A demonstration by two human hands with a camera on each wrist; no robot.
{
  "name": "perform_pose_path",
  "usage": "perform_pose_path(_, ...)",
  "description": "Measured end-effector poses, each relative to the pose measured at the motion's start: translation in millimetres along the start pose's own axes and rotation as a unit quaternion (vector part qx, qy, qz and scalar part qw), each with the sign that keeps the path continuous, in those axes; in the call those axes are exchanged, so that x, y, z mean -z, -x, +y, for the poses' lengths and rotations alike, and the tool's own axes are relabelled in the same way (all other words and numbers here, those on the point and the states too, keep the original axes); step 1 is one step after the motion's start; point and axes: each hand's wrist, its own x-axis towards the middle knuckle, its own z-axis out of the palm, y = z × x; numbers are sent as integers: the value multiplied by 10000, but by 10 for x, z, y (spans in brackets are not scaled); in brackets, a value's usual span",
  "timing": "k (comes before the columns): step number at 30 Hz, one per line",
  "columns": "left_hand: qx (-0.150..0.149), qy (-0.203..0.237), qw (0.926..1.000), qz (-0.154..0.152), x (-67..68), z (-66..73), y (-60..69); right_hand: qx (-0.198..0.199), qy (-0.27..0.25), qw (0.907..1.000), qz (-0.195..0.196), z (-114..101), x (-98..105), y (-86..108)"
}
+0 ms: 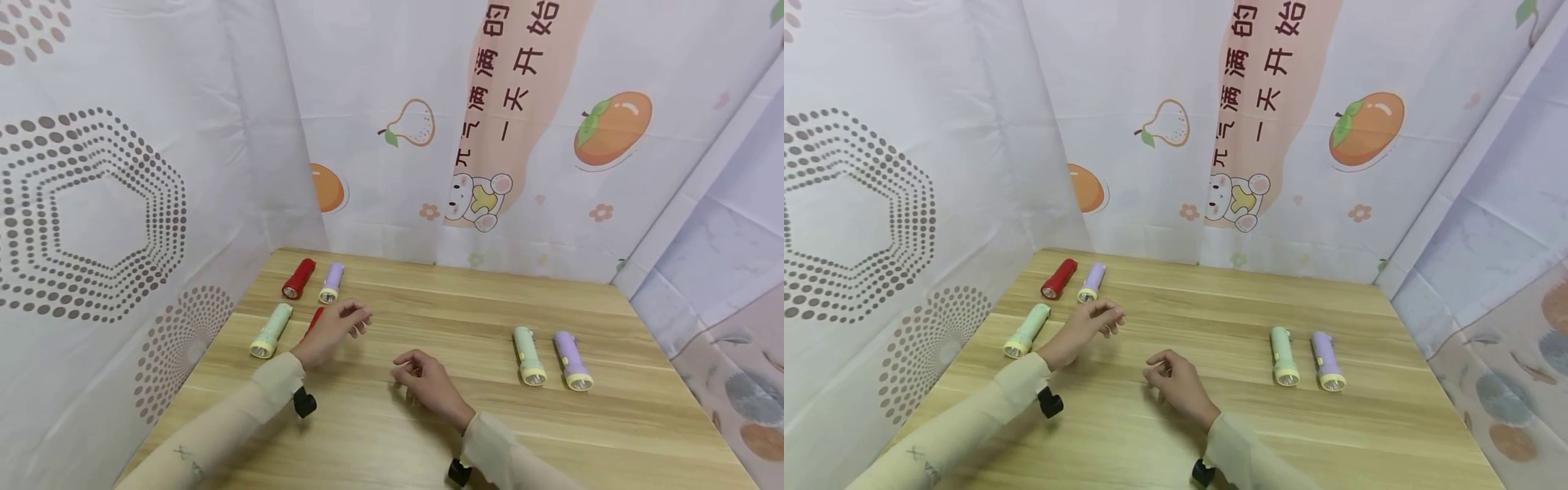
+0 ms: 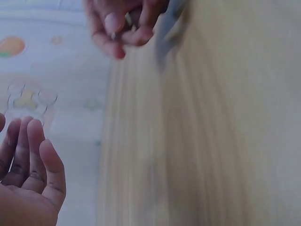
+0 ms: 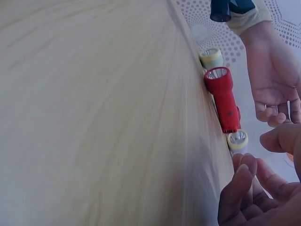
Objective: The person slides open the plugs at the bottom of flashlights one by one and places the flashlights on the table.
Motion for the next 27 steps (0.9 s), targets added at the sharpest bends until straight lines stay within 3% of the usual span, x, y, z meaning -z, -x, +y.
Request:
perform_pose_path(4, 4, -7, 9996, 288, 200, -7, -26, 33, -43, 10000, -24, -19, -99, -52)
perform_pose_path(14, 412, 312, 9957, 769, 593, -73, -75, 196, 237, 9995, -21, -93, -375, -208)
perform_pose_path(17, 343, 72, 9955, 877, 711, -134, -104, 248, 267, 9993, -21, -131, -450, -260)
perform_pose_path(21, 282, -579, 9925, 1043, 856, -211, -145, 226, 235, 9995, -16, -181, -551, -334)
perform_pose_path(27, 482, -973, 9872, 1168, 952, -219, -142, 127, 98, 9999, -1, -266, -707, -444)
